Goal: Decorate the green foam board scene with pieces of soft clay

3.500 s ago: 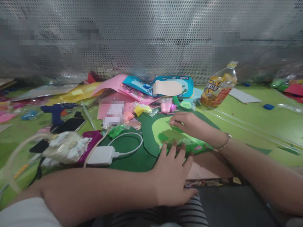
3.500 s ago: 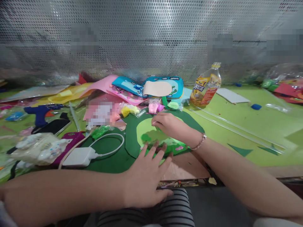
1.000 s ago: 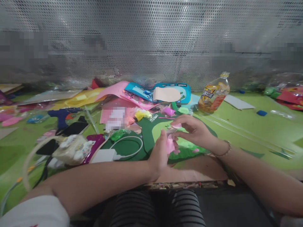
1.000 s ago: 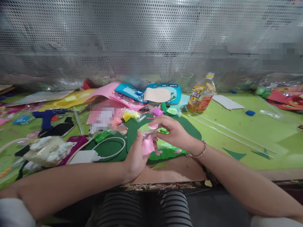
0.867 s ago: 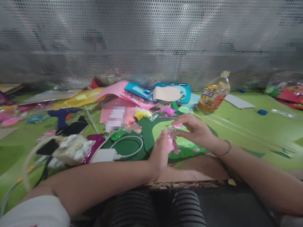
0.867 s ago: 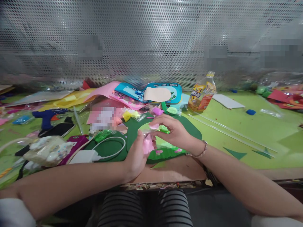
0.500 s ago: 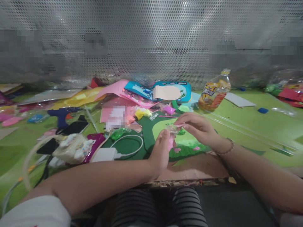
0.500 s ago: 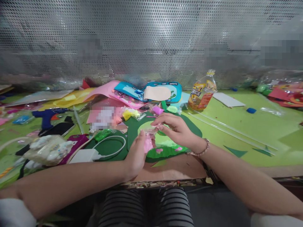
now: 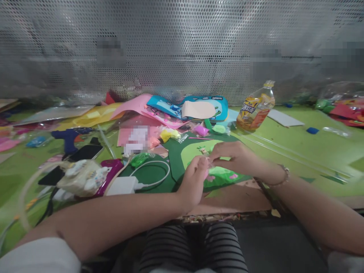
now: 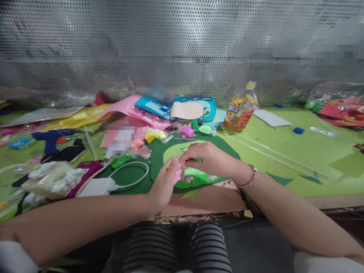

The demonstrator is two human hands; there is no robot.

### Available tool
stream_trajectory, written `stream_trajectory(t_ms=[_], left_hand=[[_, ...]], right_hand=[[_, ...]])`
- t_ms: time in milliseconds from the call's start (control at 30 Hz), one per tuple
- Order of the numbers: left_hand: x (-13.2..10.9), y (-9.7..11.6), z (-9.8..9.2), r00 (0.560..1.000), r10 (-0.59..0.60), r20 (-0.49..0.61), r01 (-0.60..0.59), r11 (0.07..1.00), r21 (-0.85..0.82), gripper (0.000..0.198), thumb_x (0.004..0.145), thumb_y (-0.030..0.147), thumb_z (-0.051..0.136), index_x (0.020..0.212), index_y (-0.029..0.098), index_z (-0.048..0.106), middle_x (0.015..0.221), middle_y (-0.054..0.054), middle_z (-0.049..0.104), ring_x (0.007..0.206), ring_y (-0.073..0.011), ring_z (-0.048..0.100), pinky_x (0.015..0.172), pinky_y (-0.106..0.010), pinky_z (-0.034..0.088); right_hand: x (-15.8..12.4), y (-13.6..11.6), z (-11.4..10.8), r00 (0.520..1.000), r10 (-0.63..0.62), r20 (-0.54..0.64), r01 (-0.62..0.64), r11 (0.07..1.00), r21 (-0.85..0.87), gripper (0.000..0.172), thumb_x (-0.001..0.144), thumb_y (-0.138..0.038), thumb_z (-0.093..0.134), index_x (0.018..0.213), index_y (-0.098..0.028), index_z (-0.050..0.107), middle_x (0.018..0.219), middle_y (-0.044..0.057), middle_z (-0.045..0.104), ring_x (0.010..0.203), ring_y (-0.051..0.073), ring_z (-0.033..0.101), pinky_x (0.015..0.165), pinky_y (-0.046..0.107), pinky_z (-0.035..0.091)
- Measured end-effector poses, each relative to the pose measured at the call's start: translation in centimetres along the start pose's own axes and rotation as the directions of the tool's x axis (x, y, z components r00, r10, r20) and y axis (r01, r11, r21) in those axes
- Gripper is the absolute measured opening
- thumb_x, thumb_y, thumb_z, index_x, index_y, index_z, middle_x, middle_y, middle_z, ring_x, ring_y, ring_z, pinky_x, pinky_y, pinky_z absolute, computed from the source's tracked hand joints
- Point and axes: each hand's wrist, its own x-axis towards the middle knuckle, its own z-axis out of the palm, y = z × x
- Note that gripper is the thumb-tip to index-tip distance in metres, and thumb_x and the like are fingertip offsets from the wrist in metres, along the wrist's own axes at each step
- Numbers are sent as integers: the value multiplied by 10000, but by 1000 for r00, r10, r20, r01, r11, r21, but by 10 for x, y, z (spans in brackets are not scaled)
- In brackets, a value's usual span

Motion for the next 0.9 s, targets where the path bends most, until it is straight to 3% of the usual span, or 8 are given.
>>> stream_trajectory(t_ms=[100, 200, 367, 467, 767, 900], left_hand=[[-3, 3, 0, 999, 48, -12, -47, 995, 85, 397, 838, 553, 427, 884, 178, 549, 795, -22, 531, 756, -134, 497, 688, -247, 460], [-6, 7, 1, 997, 69, -18, -65, 986, 152, 392, 843, 558, 407, 823, 184, 524, 738, 1, 489, 705, -117, 467, 673, -226, 448], [-4, 6, 2, 998, 59, -23, -52, 976, 212, 427, 841, 588, 376, 688, 192, 421, 623, 39, 377, 608, -101, 413, 627, -222, 426], [-3, 5, 1, 998, 54, -16, -49, 973, 225, 423, 853, 579, 357, 706, 191, 435, 632, 32, 402, 616, -106, 423, 648, -236, 427], [-3, 4, 1, 1000, 7, -25, -2, 980, 197, 458, 835, 604, 377, 756, 173, 507, 658, 12, 472, 650, -111, 459, 663, -244, 434], [1, 4, 2, 998, 6, -67, 1, 994, 107, 469, 791, 631, 434, 755, 171, 520, 682, 9, 481, 648, -110, 473, 651, -254, 479]], right_hand=[[1, -3, 1, 997, -79, -8, 79, 997, 23, 133, 840, -171, 564, 830, -203, 692, 814, 49, 664, 740, 118, 615, 661, 229, 494], [3, -6, 2, 998, -64, -17, 65, 996, 60, 166, 851, -197, 549, 783, -209, 699, 830, 57, 664, 738, 118, 620, 655, 226, 496], [5, -7, 1, 991, -42, 128, 34, 997, 64, 186, 865, -208, 531, 793, -168, 697, 812, 78, 674, 738, 124, 603, 675, 240, 474], [5, -6, -1, 989, -35, 145, 26, 998, 64, 193, 871, -208, 522, 789, -160, 691, 782, 72, 662, 708, 115, 584, 650, 231, 457], [3, -5, -2, 963, 158, 216, -204, 956, 210, 114, 801, -155, 578, 828, -169, 688, 730, 12, 670, 659, 92, 594, 627, 201, 454], [4, -5, 2, 967, 231, 106, -250, 937, 245, 101, 796, -197, 590, 802, -163, 684, 738, 16, 676, 655, 98, 601, 619, 209, 469]])
